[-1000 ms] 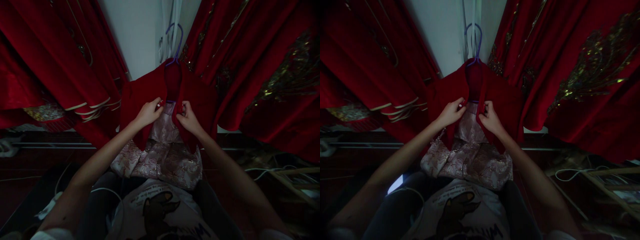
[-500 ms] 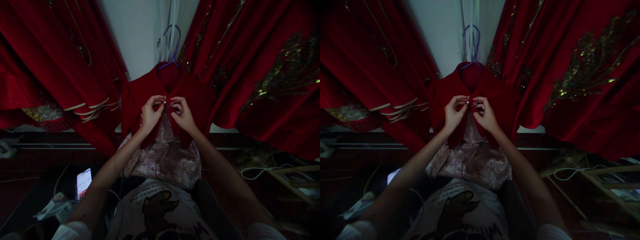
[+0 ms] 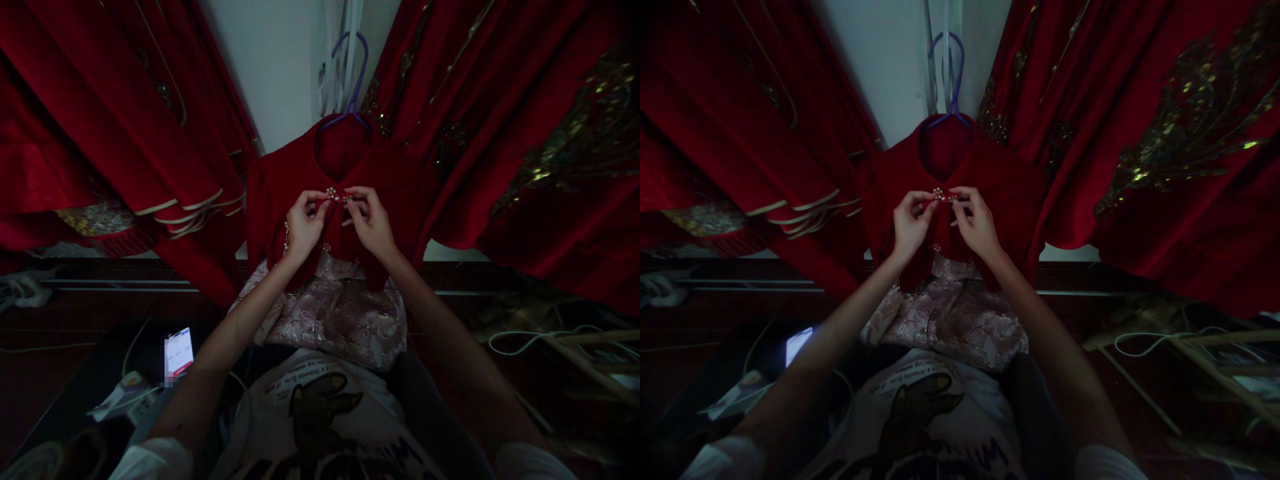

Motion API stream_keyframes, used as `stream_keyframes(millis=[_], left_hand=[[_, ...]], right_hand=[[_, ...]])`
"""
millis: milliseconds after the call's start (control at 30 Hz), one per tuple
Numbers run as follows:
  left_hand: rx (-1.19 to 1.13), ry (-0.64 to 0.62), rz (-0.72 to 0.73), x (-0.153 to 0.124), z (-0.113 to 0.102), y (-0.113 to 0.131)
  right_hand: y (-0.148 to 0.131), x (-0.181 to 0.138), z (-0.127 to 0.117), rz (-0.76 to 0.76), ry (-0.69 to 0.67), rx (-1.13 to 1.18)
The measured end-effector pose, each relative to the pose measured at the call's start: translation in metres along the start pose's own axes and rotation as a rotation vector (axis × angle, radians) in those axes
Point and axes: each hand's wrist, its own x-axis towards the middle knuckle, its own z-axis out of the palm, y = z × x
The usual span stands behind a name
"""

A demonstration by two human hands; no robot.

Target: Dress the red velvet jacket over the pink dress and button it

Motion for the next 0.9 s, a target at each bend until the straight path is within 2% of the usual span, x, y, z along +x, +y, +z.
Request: stream_keyframes(millis=[200,533,767,900], left_hand=[[-0.046,-0.046,-0.023,0.004,0.001,-0.008],[0.048,-0.220,0.002,0.015,-0.001,-0.001],[-0.038,-0.166,-0.001,0.014,-0.001,-0.007],[-0.117,-0.183,-0.053,0.012,-0.003,-0.009]], right_hand=[[-0.001,0.004,-0.004,-0.033,-0.019,-0.093],[-0.001,0.007,-0.001,-0.067,0.011,-0.182],[-0.002,0.004,-0.004,-0.068,0.029,-0.162],[0.001,0.004,-0.003,-0.059,0.019,-0.142]])
